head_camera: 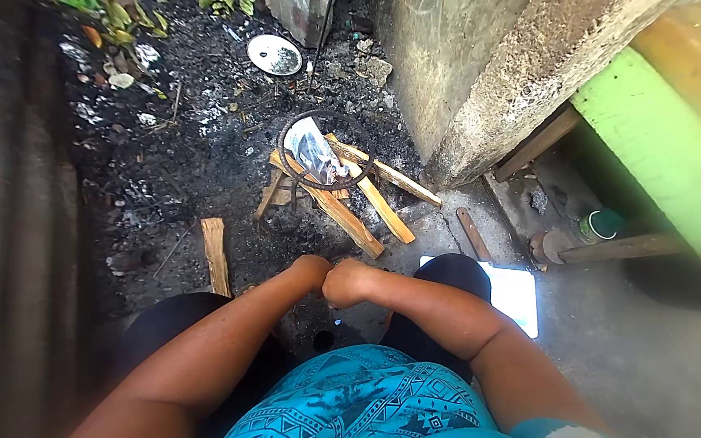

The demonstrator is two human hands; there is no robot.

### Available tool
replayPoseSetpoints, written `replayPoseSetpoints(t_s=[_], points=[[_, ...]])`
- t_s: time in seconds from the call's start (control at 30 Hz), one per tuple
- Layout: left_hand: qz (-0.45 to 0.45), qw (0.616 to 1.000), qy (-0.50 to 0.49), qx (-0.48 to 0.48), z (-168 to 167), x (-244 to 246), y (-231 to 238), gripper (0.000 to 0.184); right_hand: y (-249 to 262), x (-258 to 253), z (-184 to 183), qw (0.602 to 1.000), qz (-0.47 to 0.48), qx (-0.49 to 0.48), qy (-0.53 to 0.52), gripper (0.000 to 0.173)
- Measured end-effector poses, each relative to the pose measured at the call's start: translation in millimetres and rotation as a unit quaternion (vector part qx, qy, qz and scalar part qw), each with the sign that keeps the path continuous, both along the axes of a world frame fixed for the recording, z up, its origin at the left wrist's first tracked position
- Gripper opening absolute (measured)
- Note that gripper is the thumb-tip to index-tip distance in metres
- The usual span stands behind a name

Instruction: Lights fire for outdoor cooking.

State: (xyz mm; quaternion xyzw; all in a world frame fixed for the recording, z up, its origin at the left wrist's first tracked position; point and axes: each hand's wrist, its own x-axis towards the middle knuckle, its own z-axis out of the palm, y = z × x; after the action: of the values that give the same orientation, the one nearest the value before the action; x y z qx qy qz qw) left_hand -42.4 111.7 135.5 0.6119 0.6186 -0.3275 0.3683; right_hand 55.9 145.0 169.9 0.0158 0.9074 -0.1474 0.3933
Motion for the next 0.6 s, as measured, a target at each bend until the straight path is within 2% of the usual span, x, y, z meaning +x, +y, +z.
replayPoseSetpoints(t_s=[0.6], points=[[0.000, 1.000, -0.003, 0.004, -0.1, -0.6, -1.2, 0.034, -0.3, -0.7, -2.0, 1.000, 0.006, 0.003, 0.002, 0.037]])
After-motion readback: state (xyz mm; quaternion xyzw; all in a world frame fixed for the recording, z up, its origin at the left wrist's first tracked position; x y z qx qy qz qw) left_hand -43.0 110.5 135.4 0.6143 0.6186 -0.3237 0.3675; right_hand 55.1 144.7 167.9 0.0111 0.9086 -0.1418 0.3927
